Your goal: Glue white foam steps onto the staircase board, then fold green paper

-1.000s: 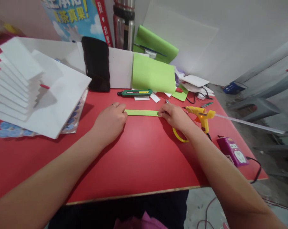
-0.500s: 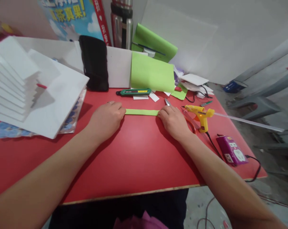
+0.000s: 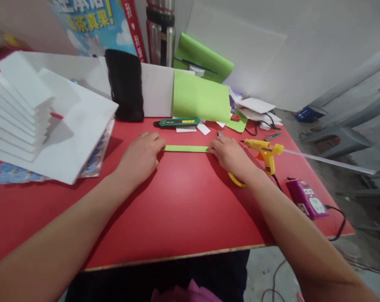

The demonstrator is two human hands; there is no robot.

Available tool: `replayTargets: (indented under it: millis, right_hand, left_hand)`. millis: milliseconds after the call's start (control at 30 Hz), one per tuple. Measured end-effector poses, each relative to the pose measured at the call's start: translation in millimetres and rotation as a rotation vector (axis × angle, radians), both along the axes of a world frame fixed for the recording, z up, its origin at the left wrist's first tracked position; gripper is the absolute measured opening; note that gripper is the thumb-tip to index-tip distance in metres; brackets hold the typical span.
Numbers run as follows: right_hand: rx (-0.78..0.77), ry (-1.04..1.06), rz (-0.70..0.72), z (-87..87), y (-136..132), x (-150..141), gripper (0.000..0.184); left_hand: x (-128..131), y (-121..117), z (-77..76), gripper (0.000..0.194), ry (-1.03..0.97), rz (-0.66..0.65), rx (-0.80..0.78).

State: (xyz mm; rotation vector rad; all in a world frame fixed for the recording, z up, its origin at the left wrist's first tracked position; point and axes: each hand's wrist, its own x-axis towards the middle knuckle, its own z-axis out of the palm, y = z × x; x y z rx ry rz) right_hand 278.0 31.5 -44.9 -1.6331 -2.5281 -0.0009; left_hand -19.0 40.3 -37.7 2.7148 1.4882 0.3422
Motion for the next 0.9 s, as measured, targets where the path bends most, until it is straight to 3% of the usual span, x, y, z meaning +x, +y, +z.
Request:
replayTargets:
  millis: [133,300,467,667,900]
  right_hand:
    - [-0.085,0.032,0.02,8.1,5,2,0.019]
    - [-0.114,0.068,-0.003,7.5,8,2,0.017]
    - [-0.014,0.016,-0.045,0.4,5,-1,0.019]
    - [0.22,-0.126,0.05,-12.1,-5,-6,0.035]
    - [0.276,-0.194,0.05,-10.7,-20,-7,0.033]
  left_hand:
    - [-2,2,-0.6,0.027,-0.007,0.018,-0.021]
    - [2,-3,3.1,0.031,0.142,0.041,0.0]
    - [9,-10,7.3,0.034,0.27,-0.017,0.035]
    - [7,-11,6.1,0.032,0.291,-0.047,0.06]
    - [5,-9,6.4,0.033,0.273,-0.026,0.091]
